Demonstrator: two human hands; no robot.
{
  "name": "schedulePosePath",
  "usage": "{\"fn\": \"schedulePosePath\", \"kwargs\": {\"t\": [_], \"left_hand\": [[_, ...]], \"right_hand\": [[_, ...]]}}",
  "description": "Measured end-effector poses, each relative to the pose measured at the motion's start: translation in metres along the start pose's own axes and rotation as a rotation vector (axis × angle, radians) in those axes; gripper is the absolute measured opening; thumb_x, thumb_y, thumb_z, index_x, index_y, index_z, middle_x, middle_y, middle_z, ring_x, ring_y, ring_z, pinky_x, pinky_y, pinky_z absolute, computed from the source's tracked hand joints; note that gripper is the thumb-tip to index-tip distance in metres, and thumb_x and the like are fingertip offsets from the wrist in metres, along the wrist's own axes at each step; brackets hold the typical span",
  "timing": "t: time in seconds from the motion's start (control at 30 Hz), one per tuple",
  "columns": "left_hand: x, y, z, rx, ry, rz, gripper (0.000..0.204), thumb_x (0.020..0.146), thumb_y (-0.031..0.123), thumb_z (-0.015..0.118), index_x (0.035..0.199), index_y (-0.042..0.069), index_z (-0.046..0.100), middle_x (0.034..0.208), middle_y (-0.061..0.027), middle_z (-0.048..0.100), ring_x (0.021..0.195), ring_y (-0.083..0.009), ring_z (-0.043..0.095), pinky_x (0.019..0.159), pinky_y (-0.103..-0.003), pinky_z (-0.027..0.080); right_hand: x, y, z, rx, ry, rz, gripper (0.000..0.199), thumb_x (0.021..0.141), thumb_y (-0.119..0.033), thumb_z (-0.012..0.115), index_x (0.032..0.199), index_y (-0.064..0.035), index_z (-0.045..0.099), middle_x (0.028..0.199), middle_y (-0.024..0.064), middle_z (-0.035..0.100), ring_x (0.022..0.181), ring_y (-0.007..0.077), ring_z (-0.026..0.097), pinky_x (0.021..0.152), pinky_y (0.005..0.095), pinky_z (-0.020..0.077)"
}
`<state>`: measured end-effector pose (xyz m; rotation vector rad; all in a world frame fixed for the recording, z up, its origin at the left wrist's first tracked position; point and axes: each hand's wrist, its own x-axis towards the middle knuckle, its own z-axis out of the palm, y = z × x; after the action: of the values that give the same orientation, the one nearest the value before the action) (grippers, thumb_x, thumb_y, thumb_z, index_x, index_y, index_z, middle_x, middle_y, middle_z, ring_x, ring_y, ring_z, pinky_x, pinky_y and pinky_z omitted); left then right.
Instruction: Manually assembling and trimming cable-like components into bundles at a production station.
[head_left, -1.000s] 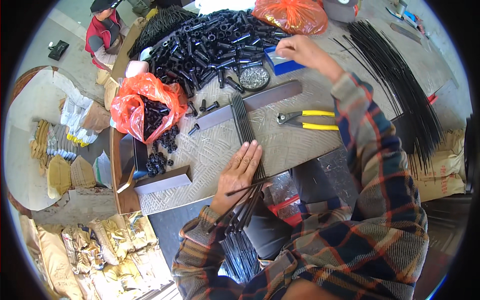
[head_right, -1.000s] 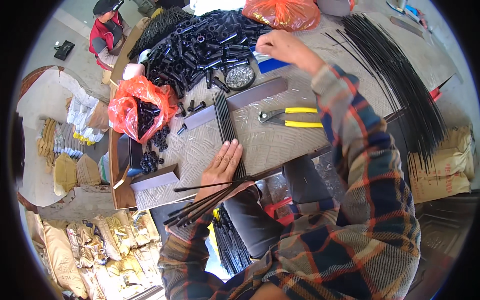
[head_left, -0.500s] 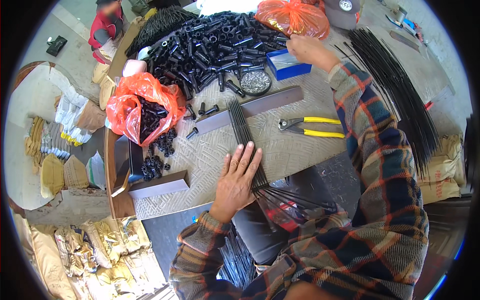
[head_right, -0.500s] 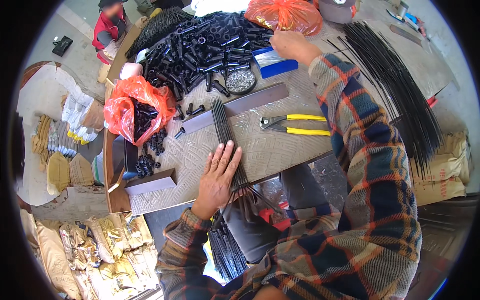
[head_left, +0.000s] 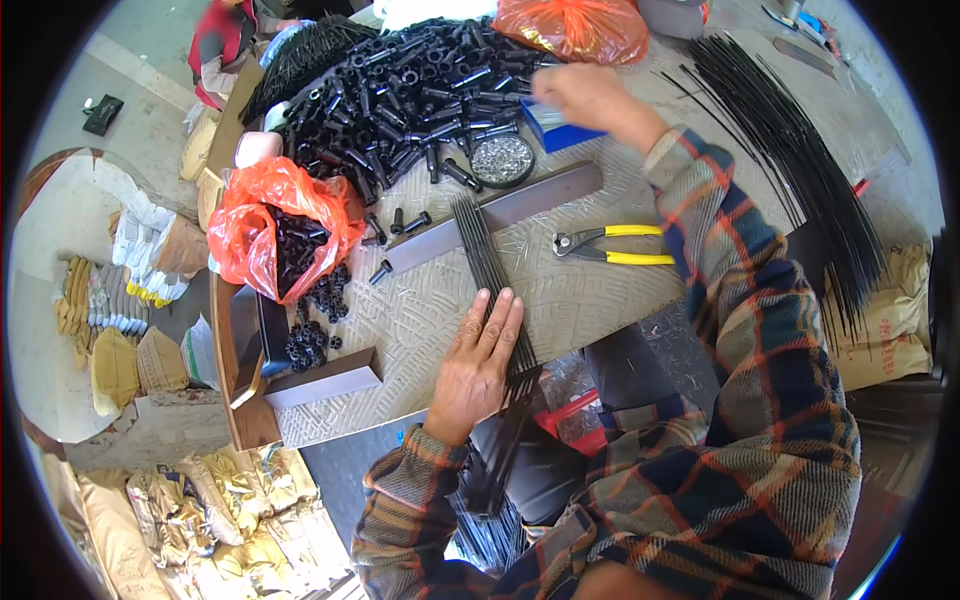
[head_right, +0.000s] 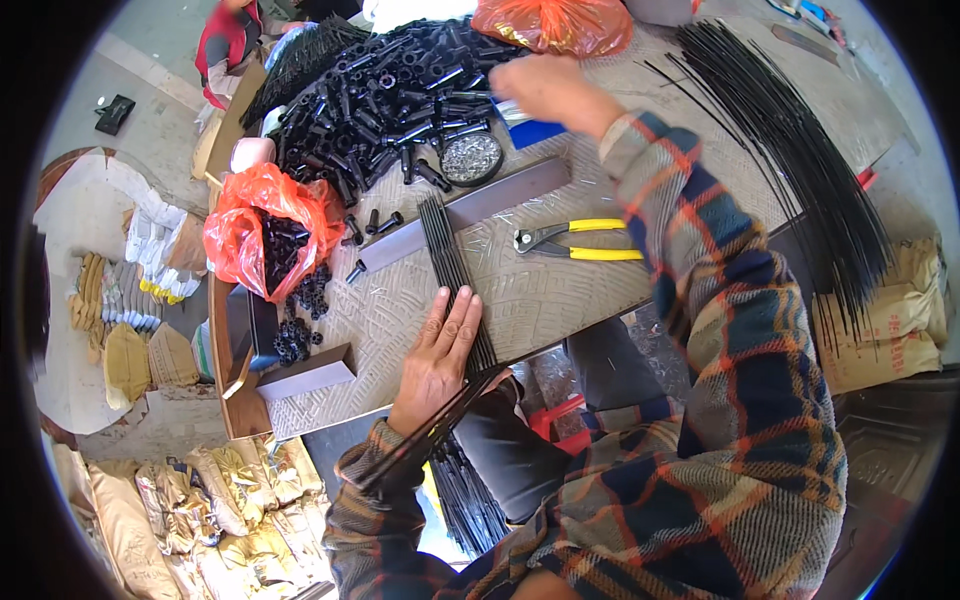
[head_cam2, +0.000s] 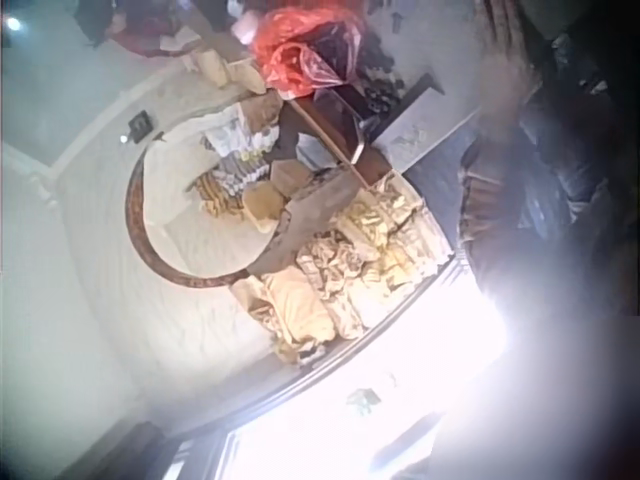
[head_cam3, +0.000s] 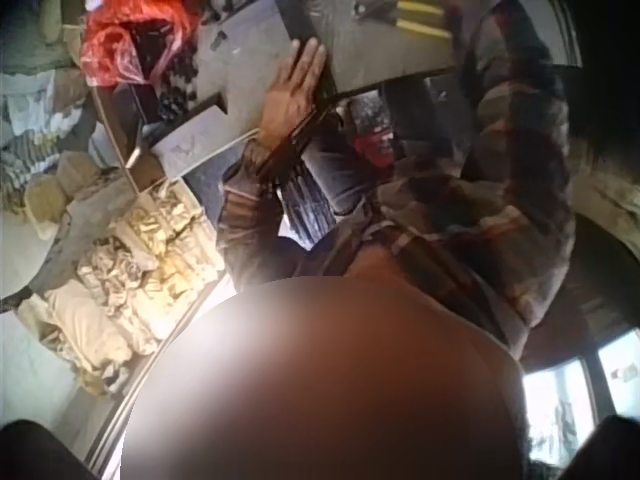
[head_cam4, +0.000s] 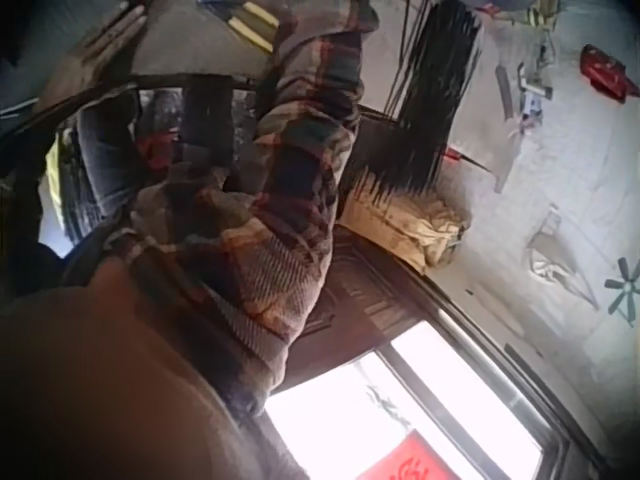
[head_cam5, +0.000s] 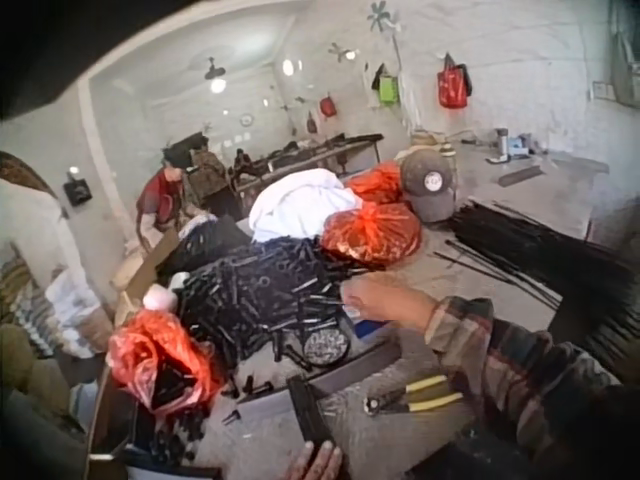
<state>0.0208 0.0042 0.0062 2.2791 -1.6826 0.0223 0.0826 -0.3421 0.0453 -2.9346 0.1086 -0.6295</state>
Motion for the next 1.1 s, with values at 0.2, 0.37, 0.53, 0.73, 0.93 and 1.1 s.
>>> {"fn": "schedulePosePath", "kwargs": {"t": [0.2, 0.37, 0.53, 0.73, 0.93, 1.1], "left_hand": [[0.0, 0.002, 0.006, 0.287, -0.08, -0.095, 0.055, 0.081, 0.012, 0.04, 0.136, 0.007, 0.032, 0.142, -0.0099, 0.03, 0.131, -0.0256, 0.028, 0.106, -0.039, 0.021], [0.007, 0.006, 0.008, 0.209, -0.083, -0.125, 0.055, 0.081, 0.012, 0.039, 0.136, 0.008, 0.031, 0.142, -0.0112, 0.028, 0.131, -0.026, 0.027, 0.107, -0.039, 0.021], [0.008, 0.003, 0.011, 0.055, -0.043, -0.128, 0.056, 0.08, 0.006, 0.04, 0.135, 0.003, 0.032, 0.141, -0.0158, 0.028, 0.13, -0.0306, 0.028, 0.106, -0.04, 0.025], [0.006, -0.001, 0.016, 0.098, -0.027, -0.073, 0.055, 0.081, 0.009, 0.044, 0.133, -0.001, 0.032, 0.14, -0.0183, 0.029, 0.129, -0.0335, 0.028, 0.105, -0.04, 0.027], [0.009, 0.004, 0.011, 0.04, -0.01, -0.089, 0.061, 0.082, 0.026, 0.052, 0.132, -0.002, 0.032, 0.139, -0.0189, 0.029, 0.129, -0.0339, 0.029, 0.105, -0.039, 0.027], [0.008, 0.004, 0.012, 0.094, -0.036, -0.103, 0.057, 0.082, 0.017, 0.049, 0.133, -0.002, 0.032, 0.14, -0.0188, 0.029, 0.129, -0.0338, 0.028, 0.105, -0.039, 0.027]], "right_hand": [[-0.026, -0.078, 0.038, 0.467, -0.109, -0.289, 0.008, 0.078, -0.012, 0.058, 0.085, -0.0125, 0.061, 0.079, 0.0037, 0.06, 0.077, 0.0243, 0.06, 0.064, 0.0365, 0.045], [-0.038, -0.069, 0.029, 0.329, -0.14, -0.183, 0.013, 0.077, -0.011, 0.059, 0.088, -0.0168, 0.064, 0.079, 0.0025, 0.06, 0.079, 0.0249, 0.06, 0.063, 0.0377, 0.0451], [-0.037, -0.063, 0.037, 0.294, -0.127, -0.198, 0.013, 0.077, -0.01, 0.059, 0.085, -0.0187, 0.065, 0.08, 0.004, 0.059, 0.078, 0.0258, 0.06, 0.061, 0.0396, 0.0454], [-0.035, -0.069, 0.04, 0.293, -0.096, -0.213, 0.015, 0.077, -0.012, 0.058, 0.087, -0.0201, 0.066, 0.081, 0.0052, 0.059, 0.077, 0.0276, 0.061, 0.06, 0.0408, 0.0459], [-0.034, -0.068, 0.039, 0.314, -0.108, -0.218, 0.016, 0.078, -0.013, 0.057, 0.088, -0.021, 0.066, 0.081, 0.0059, 0.059, 0.077, 0.0283, 0.061, 0.059, 0.0416, 0.046], [-0.035, -0.068, 0.043, 0.328, -0.061, -0.244, 0.016, 0.078, -0.013, 0.057, 0.088, -0.0209, 0.067, 0.081, 0.0058, 0.059, 0.076, 0.0283, 0.061, 0.059, 0.0411, 0.0459]]}}
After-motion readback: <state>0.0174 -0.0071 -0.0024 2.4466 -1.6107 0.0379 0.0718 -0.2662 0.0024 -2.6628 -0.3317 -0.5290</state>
